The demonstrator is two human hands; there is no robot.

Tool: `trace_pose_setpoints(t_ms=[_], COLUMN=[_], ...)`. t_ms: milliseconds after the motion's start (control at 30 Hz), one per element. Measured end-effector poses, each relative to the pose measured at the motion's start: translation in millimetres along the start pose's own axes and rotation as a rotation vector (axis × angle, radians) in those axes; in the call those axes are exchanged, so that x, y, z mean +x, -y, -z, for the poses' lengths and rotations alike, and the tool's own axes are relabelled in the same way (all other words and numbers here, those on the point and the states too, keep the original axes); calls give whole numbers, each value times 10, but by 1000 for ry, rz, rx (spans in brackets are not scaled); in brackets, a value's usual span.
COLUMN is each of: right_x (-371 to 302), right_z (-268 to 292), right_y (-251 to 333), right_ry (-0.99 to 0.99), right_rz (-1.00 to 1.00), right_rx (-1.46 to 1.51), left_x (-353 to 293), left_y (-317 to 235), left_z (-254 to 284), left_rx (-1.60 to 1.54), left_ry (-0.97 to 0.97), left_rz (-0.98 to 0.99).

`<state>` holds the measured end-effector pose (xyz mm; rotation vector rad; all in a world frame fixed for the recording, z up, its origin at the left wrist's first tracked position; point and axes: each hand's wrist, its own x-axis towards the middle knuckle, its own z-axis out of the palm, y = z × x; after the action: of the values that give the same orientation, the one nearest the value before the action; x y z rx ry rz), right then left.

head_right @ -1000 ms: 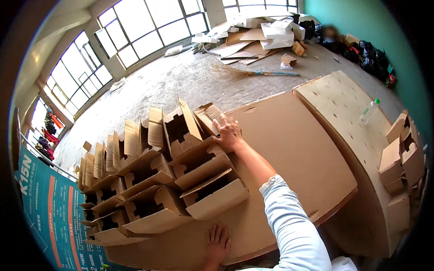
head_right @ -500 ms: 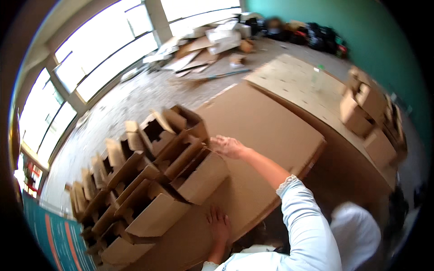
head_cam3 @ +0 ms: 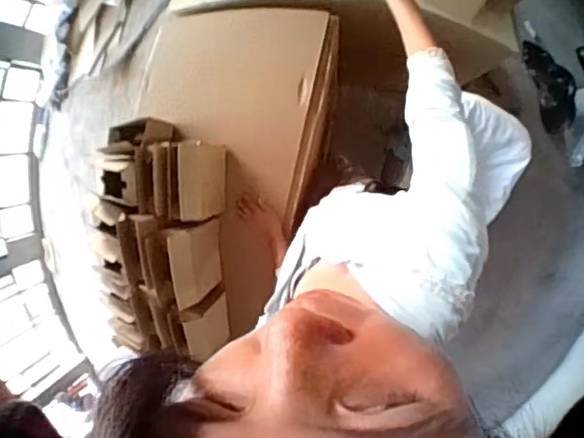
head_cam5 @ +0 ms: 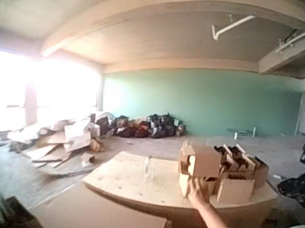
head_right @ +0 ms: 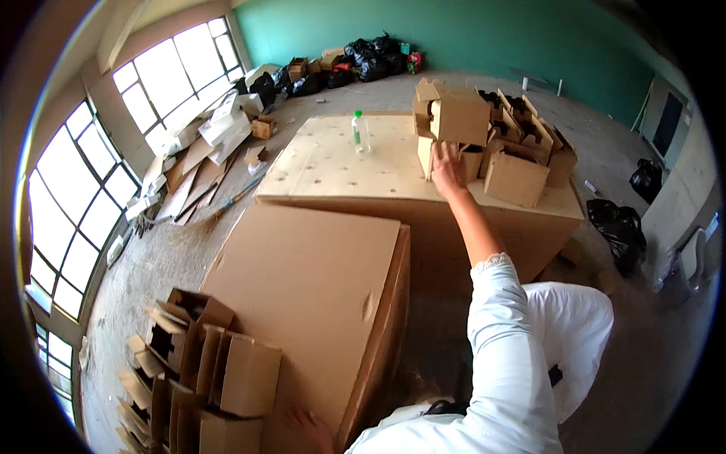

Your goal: The person places green plastic bottles into cardboard boxes and closes the box flaps.

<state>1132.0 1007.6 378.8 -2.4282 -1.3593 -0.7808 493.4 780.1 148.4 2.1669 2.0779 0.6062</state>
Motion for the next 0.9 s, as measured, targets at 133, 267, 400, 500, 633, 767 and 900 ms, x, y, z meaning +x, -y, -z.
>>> trace_pose_setpoints(t_ms=[133, 267, 400, 500, 633, 767, 900], right_x=[961, 1556, 1980, 2428, 2037, 1755, 1413], right_z=[-191, -485, -824, -1661, -1451, -1172, -423], right_y=[-506, -333, -240, -1596, -760, -1292, -1272], right_ry=[-183, 192, 576, 266, 420, 357, 53], right_rz=[203, 225, 20, -350, -107, 267, 164], right_rx=[-313, -366, -594, -568, -505, -631, -412], left_x=[137, 230, 239, 512, 193, 216, 128], left_y=[-210, -421, -519, -616, -582, -582, -475], left_z=[165, 394, 570, 316, 670, 620, 588], left_rx=[115, 223, 309, 246, 352, 346, 469], left_ry=[58, 151, 190, 231, 244, 252, 282], left_rz=[5, 42, 76, -20, 86, 33, -83])
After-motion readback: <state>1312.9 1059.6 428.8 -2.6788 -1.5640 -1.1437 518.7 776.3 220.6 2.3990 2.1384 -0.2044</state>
